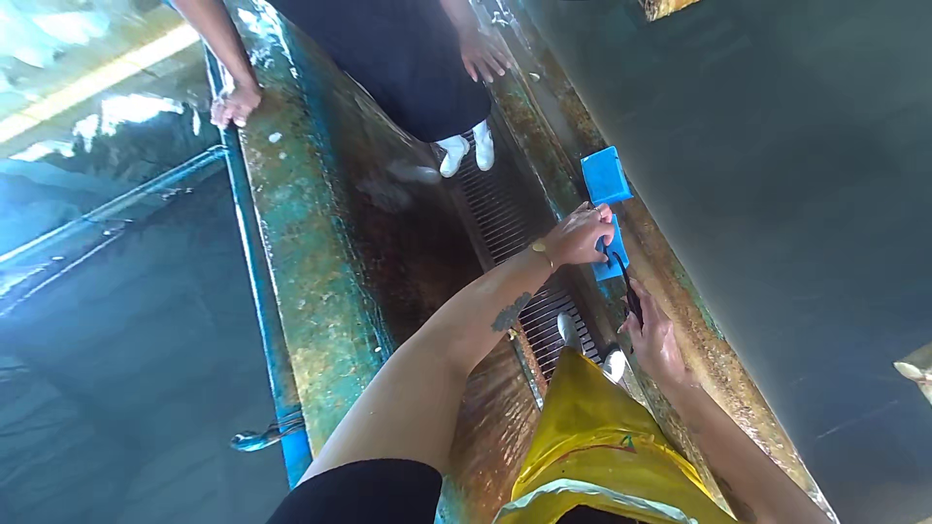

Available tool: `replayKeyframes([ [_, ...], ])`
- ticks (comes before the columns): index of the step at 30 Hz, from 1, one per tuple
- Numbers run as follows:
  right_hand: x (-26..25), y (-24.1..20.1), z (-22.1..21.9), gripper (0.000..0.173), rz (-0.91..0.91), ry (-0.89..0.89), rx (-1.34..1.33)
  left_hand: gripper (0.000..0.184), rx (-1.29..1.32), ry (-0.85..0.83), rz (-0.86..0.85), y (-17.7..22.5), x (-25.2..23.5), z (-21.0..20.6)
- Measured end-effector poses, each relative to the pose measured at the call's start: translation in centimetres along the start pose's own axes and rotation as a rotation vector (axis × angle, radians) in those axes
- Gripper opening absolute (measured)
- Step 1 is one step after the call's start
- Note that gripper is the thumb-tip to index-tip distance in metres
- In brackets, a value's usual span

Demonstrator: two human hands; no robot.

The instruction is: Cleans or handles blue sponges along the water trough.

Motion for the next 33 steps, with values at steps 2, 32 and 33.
replayKeyframes([
  [2, 0.3, 0.2, 0.1, 0.048, 0.007, 0.008, 0.037, 0.024, -0.014, -0.047, -0.011, -0.2, 0.1, -0.3],
  [32, -1.4, 0.0, -2.5, 0.060, -0.303, -0.310, 0.438, 0.042, 0.037, -0.312, 0.114, 0.2, -0.5, -1.5],
  [33, -2.0, 0.0, -2.3, 0.061, -0.309, -0.310, 0.426, 0.044, 0.034, -0.313, 0.117, 0.2, -0.6, -1.7],
])
Point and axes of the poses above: each hand's wrist, its own x-axis away from the middle knuckle, its own z-axis out of the back of the hand, y = z × x, the point moved 8 cm from there along -x, towards the middle knuckle, and after that the axes turned 6 degrees about -y, right-handed, at the moved point
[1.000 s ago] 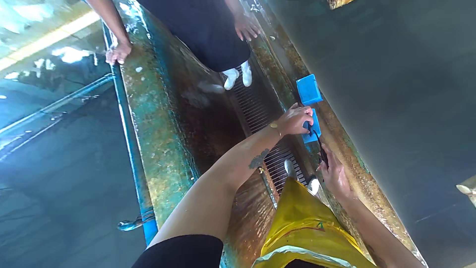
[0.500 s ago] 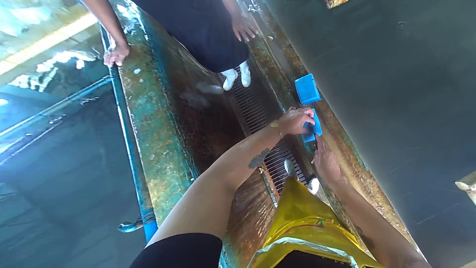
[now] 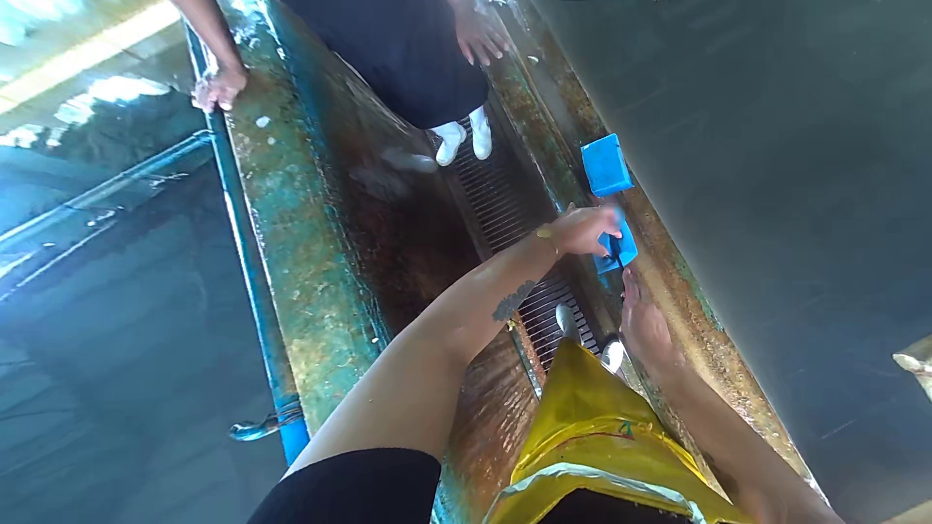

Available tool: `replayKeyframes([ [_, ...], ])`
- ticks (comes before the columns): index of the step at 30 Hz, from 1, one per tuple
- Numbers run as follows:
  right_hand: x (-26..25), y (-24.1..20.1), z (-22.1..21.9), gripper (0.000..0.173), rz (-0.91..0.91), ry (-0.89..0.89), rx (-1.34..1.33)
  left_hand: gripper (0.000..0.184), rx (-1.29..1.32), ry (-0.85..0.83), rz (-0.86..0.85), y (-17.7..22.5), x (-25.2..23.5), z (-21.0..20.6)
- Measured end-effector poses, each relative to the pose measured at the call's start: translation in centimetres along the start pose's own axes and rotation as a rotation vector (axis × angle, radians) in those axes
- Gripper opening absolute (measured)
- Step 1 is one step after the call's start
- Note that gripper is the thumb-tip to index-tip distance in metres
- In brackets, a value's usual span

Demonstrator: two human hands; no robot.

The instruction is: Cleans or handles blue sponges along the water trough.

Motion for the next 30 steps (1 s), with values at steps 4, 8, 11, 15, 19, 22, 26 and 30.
replayKeyframes([
  [4, -1.6, 0.3, -1.1, 0.063, 0.020, 0.044, -0.052, 0.043, 0.023, 0.005, 0.025, -0.3, -0.2, 0.0],
  [8, 1.5, 1.6, -1.8, 0.059, 0.050, 0.044, -0.031, 0.047, 0.057, 0.020, 0.011, -0.7, 0.1, -0.2],
  [11, 0.7, 0.7, -0.4, 0.057, 0.081, 0.089, -0.067, 0.051, 0.071, 0.045, -0.018, -1.1, 0.2, -0.3],
  [15, -2.0, 1.1, -1.2, 0.061, 0.061, 0.075, -0.043, 0.049, 0.080, 0.044, -0.023, -0.8, -0.1, 0.2],
  [19, 1.7, 2.7, -1.7, 0.055, 0.105, 0.103, -0.085, 0.050, 0.080, 0.035, -0.040, -0.9, -0.1, -0.2],
  [22, 1.8, 2.0, 0.3, 0.053, 0.129, 0.130, -0.122, 0.053, 0.103, 0.061, -0.061, -1.0, 0.1, -0.3],
  [26, -1.4, 1.3, 0.0, 0.058, 0.098, 0.101, -0.087, 0.053, 0.118, 0.076, -0.062, -0.9, -0.2, 0.3],
  [30, 1.5, 2.9, -2.4, 0.057, 0.071, 0.013, -0.036, 0.055, 0.139, 0.066, -0.050, -1.3, 0.0, 0.1],
])
Point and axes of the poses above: each hand's wrist, its own x-axis away from the middle knuckle, its own z-axis out of the back of the hand, y = z × x, the point moved 8 cm from there along -x, towards the middle knuckle, and after that the axes turned 6 degrees about -y, right-handed, at the moved point
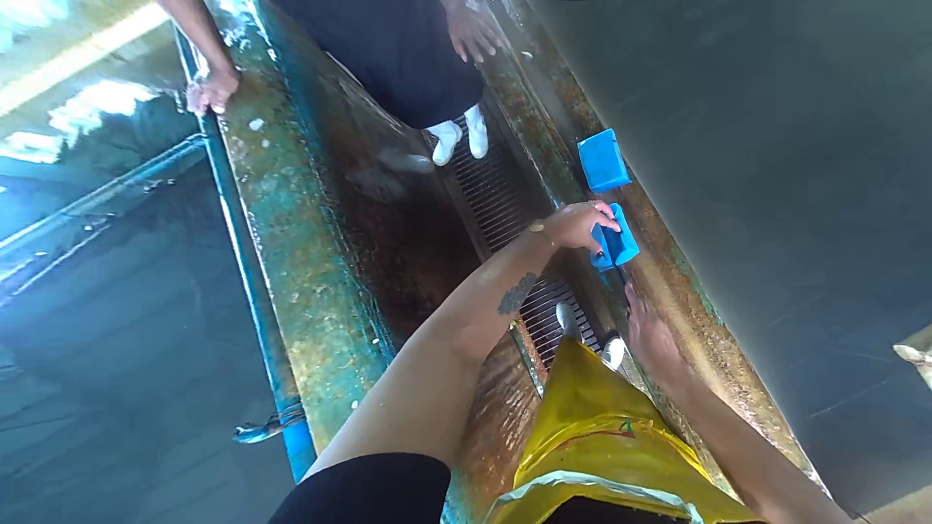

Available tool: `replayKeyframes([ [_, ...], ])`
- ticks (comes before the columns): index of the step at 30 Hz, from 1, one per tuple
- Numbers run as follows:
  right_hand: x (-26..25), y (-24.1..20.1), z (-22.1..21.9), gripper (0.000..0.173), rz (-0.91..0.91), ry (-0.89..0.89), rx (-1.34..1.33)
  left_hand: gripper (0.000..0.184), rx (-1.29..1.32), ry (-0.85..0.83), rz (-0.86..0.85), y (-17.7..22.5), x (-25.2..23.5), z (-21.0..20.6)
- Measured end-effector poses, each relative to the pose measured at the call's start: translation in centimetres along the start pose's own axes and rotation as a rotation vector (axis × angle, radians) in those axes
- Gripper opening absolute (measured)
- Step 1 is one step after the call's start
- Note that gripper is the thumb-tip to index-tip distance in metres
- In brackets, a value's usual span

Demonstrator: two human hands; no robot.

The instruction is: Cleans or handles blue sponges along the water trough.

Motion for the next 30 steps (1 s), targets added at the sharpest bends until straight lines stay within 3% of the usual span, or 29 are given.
replayKeyframes([
  [3, 1.5, -0.3, 2.7, 0.052, 0.044, 0.074, -0.053, 0.063, 0.003, -0.001, -0.015, -0.1, 0.2, -0.2],
  [6, -1.0, -1.2, 4.0, 0.054, 0.068, 0.125, -0.076, 0.063, 0.019, 0.008, -0.034, 0.1, 0.2, -0.4],
  [9, -2.8, -1.1, 2.2, 0.057, 0.041, 0.074, -0.026, 0.063, 0.027, -0.003, -0.009, -0.3, 0.2, -0.2],
  [12, -0.1, 0.4, 0.3, 0.055, 0.021, 0.026, -0.017, 0.076, 0.040, 0.010, 0.000, -0.6, 0.1, -0.1],
  [15, 1.6, 0.0, 2.8, 0.050, 0.100, 0.137, -0.097, 0.082, 0.041, 0.018, 0.000, -0.5, 0.1, -0.1],
  [20, -3.2, -1.9, 3.9, 0.054, 0.114, 0.160, -0.086, 0.106, 0.109, 0.031, 0.018, 0.3, 0.6, 0.4],
  [24, -5.4, -2.4, 2.6, 0.056, 0.057, 0.125, -0.059, 0.110, 0.111, 0.029, 0.040, -0.1, 0.7, 0.1],
  [30, -0.8, -1.0, 1.7, 0.055, 0.039, 0.067, -0.034, 0.110, 0.113, 0.010, 0.065, -1.0, 0.5, -0.3],
])
Point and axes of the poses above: each hand's wrist, its own x-axis away from the middle knuckle, its own z-axis out of the back of the hand, y = z × x, the point moved 8 cm from there along -x, towards the middle knuckle, and after that the axes turned 6 degrees about -y, right-handed, at the moved point
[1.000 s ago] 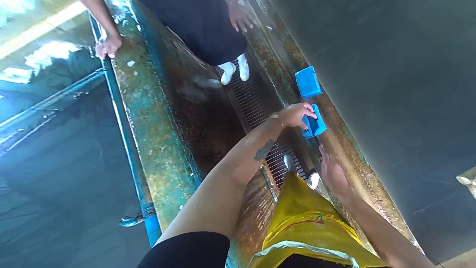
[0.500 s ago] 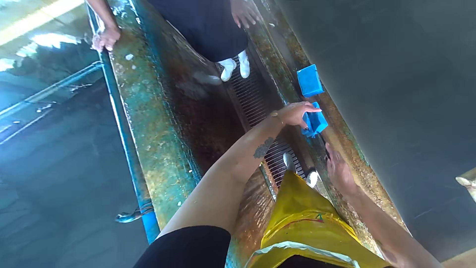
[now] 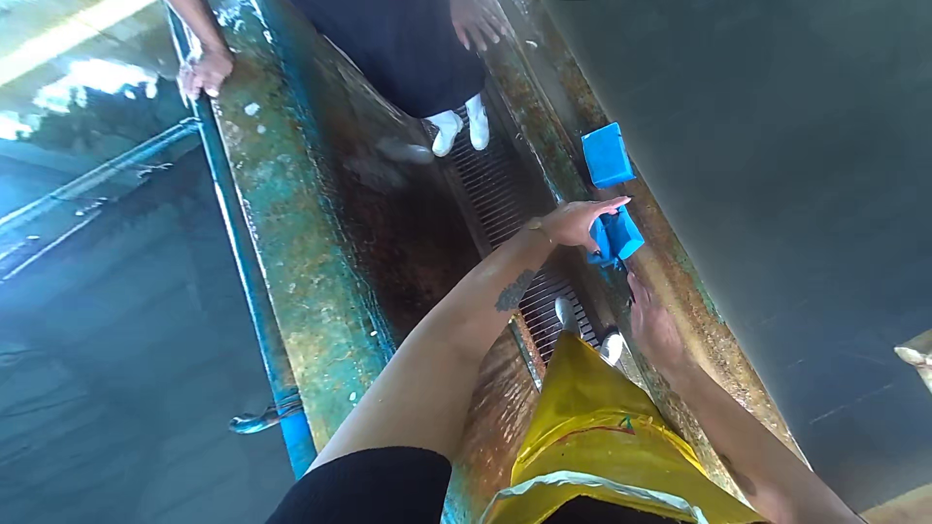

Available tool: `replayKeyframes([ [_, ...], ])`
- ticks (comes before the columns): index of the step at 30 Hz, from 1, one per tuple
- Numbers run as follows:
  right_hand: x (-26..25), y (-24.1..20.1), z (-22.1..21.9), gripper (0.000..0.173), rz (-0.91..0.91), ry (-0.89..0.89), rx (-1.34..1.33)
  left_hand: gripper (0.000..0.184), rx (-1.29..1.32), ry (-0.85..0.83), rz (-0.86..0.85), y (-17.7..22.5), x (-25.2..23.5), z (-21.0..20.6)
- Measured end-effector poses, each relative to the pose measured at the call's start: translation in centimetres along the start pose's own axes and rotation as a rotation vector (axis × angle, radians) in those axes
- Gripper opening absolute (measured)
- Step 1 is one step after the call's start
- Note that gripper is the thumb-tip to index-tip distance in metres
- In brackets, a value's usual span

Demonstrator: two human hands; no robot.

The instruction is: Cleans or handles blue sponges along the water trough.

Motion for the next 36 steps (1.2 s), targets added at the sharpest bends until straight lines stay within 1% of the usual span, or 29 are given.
replayKeyframes([
  [3, -2.0, -1.0, 1.7, 0.054, 0.050, 0.110, -0.066, 0.113, 0.002, 0.010, -0.018, 0.3, 0.0, -0.1],
  [5, -3.9, -1.0, 1.2, 0.056, 0.024, 0.086, -0.056, 0.115, 0.012, 0.012, -0.022, 0.4, -0.1, 0.0],
  [7, -4.0, -0.2, -0.2, 0.059, 0.002, 0.048, -0.022, 0.116, 0.018, -0.002, -0.012, 0.3, -0.2, 0.0],
  [9, -1.6, 1.0, -1.3, 0.058, 0.007, 0.006, 0.006, 0.117, 0.024, -0.006, -0.012, 0.1, 0.0, 0.0],
  [10, 0.0, 1.7, -1.1, 0.056, 0.021, 0.007, -0.011, 0.117, 0.037, 0.000, -0.019, 0.0, 0.2, -0.1],
  [12, 3.5, 3.3, 0.3, 0.049, 0.047, 0.129, -0.032, 0.115, 0.057, 0.020, -0.046, 0.0, 0.5, -0.2],
  [13, 5.1, 4.5, 0.9, 0.046, 0.036, 0.205, -0.002, 0.112, 0.083, 0.056, -0.076, 0.0, 0.7, -0.3],
  [14, 6.3, 6.1, 1.2, 0.045, -0.004, 0.258, 0.045, 0.108, 0.132, 0.105, -0.109, 0.1, 1.1, -0.5],
  [15, 7.1, 7.9, 1.1, 0.045, -0.070, 0.273, 0.096, 0.101, 0.190, 0.161, -0.132, 0.1, 1.6, -0.7],
  [16, 7.7, 9.8, 0.5, 0.047, -0.143, 0.246, 0.141, 0.091, 0.242, 0.221, -0.139, 0.1, 2.1, -1.0],
  [18, 8.2, 13.3, -1.6, 0.054, -0.249, 0.149, 0.214, 0.062, 0.315, 0.338, -0.115, 0.3, 3.0, -2.0],
  [19, 8.4, 14.5, -2.7, 0.057, -0.290, 0.083, 0.241, 0.048, 0.342, 0.444, -0.093, 0.2, 3.2, -2.7],
  [20, 8.5, 15.3, -3.5, 0.060, -0.324, 0.002, 0.257, 0.039, 0.370, 0.581, -0.052, 0.0, 3.4, -3.2],
  [21, 8.5, 15.4, -3.7, 0.060, -0.354, -0.100, 0.268, 0.037, 0.384, 0.739, 0.008, 0.0, 3.8, -3.5],
  [22, 8.4, 15.2, -3.4, 0.057, -0.380, -0.204, 0.293, 0.048, 0.390, 0.872, 0.108, 0.1, 4.3, -3.7],
  [23, 8.2, 14.5, -2.4, 0.052, -0.387, -0.278, 0.327, 0.064, 0.419, 0.963, 0.241, 0.1, 4.7, -4.0],
  [24, 7.8, 13.3, -0.8, 0.047, -0.380, -0.321, 0.332, 0.080, 0.485, 1.003, 0.382, -0.1, 5.0, -4.4],
  [25, 7.0, 11.7, 1.2, 0.046, -0.357, -0.318, 0.297, 0.087, 0.574, 0.972, 0.523, -0.5, 4.8, -5.2],
  [26, 6.0, 9.9, 3.2, 0.046, -0.309, -0.264, 0.217, 0.086, 0.672, 0.922, 0.603, -0.8, 4.5, -6.2],
  [27, 4.6, 8.1, 5.0, 0.046, -0.232, -0.163, 0.094, 0.078, 0.749, 0.882, 0.622, -1.0, 4.2, -7.1],
  [28, 2.7, 6.7, 6.2, 0.046, -0.139, -0.029, -0.056, 0.068, 0.790, 0.854, 0.593, -1.0, 3.8, -7.4],
  [29, 0.5, 5.7, 7.0, 0.049, -0.040, 0.092, -0.224, 0.059, 0.778, 0.829, 0.545, -0.7, 3.6, -7.1],
  [30, -1.7, 4.8, 7.3, 0.059, 0.043, 0.158, -0.378, 0.053, 0.741, 0.800, 0.495, -0.2, 3.7, -6.5],
  [31, -3.7, 4.2, 7.3, 0.074, 0.080, 0.167, -0.501, 0.048, 0.689, 0.767, 0.440, 0.5, 3.8, -5.8],
  [33, -7.1, 3.8, 6.7, 0.103, 0.051, 0.125, -0.723, 0.042, 0.568, 0.694, 0.305, 2.5, 3.6, -4.2],
  [34, -8.0, 3.9, 6.3, 0.112, 0.021, 0.108, -0.824, 0.040, 0.516, 0.669, 0.228, 3.5, 3.4, -3.6],
  [35, -8.3, 4.1, 6.2, 0.113, 0.006, 0.103, -0.876, 0.037, 0.479, 0.647, 0.159, 4.3, 3.1, -3.1],
  [36, -8.0, 4.7, 6.3, 0.106, 0.010, 0.121, -0.912, 0.035, 0.468, 0.612, 0.117, 4.6, 2.7, -2.6],
])
Point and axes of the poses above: each hand's wrist, its own x-axis away from the middle knuckle, its own z-axis out of the back of the hand, y = z × x, the point moved 8 cm from there along -x, towards the middle knuckle, and after that the axes turned 6 degrees about -y, right-handed, at the moved point
